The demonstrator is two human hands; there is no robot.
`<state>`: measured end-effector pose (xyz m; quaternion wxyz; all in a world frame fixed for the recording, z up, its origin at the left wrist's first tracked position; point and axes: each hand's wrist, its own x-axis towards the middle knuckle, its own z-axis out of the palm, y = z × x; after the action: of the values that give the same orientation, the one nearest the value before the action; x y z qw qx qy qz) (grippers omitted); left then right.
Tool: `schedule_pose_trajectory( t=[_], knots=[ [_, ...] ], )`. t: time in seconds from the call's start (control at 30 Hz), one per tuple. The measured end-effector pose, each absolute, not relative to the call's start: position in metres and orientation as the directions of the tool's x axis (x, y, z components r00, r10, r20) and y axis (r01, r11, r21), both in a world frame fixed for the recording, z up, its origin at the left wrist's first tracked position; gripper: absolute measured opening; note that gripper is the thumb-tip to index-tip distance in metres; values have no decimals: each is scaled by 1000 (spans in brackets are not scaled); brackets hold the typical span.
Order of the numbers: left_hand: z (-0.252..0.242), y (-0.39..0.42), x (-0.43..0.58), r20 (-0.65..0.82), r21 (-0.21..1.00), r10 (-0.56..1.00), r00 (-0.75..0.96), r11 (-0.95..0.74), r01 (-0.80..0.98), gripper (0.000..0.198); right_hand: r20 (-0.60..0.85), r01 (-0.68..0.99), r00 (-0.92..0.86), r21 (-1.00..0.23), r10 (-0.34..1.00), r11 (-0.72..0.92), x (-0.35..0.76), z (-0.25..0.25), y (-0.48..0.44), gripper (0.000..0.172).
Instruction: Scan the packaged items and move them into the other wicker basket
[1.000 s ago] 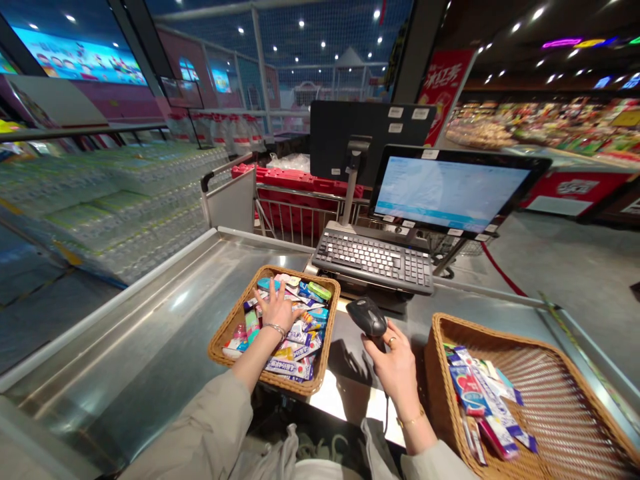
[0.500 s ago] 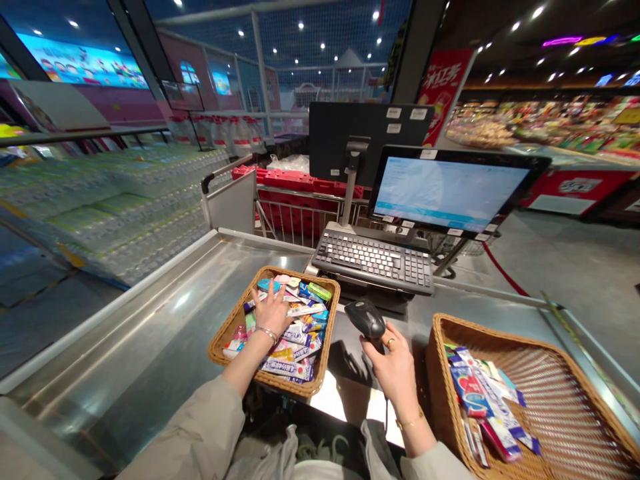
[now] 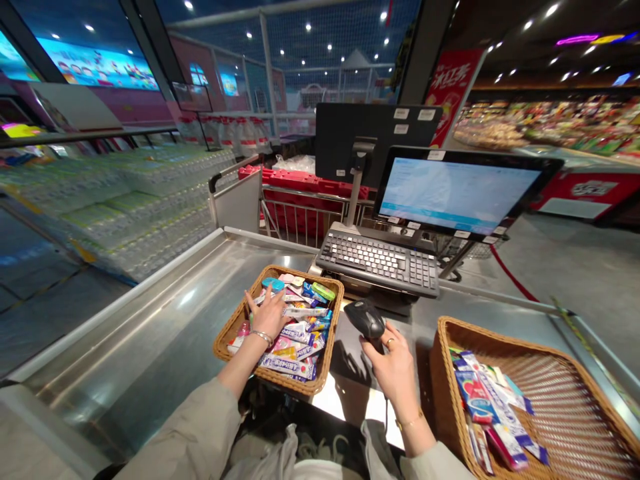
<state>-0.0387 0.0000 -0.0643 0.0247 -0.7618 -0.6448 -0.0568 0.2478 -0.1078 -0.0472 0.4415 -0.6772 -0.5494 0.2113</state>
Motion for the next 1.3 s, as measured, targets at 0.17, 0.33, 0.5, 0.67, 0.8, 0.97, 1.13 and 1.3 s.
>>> schedule_pose_trajectory(
  t=[0.17, 0.33, 0.5, 0.67, 0.8, 0.97, 1.13, 1.3],
  knots=[
    [-62, 0, -37, 85, 98, 983, 164, -172, 980, 15, 206, 562, 311, -827, 928, -4, 248, -48, -108, 31],
    [-58, 0, -36, 41, 163, 989, 140, -145, 976, 19, 229, 560, 316, -829, 921, 14, 250, -47, -109, 30],
    [-50, 1, -36, 65, 204, 991, 118, -129, 970, 23, 218, 557, 321, -831, 922, 3, 250, -45, -109, 31],
    [-39, 3, -32, 144, 231, 982, 121, -152, 961, 27, 222, 563, 321, -827, 921, 3, 249, -44, -109, 30],
    [-30, 5, -28, 227, 283, 967, 113, -177, 943, 28, 223, 561, 325, -828, 919, 3, 248, -44, -110, 30],
    [-19, 8, -23, 305, 355, 947, 100, -211, 911, 32, 215, 539, 329, -842, 920, 4, 249, -41, -111, 30],
    [2, 10, -27, 317, 316, 944, 92, -197, 928, 35, 200, 528, 348, -849, 916, -16, 250, -39, -113, 30],
    [12, 20, -45, 135, 144, 948, 289, -307, 941, 33, 187, 518, 364, -855, 912, -32, 252, -37, -115, 30]
  ],
)
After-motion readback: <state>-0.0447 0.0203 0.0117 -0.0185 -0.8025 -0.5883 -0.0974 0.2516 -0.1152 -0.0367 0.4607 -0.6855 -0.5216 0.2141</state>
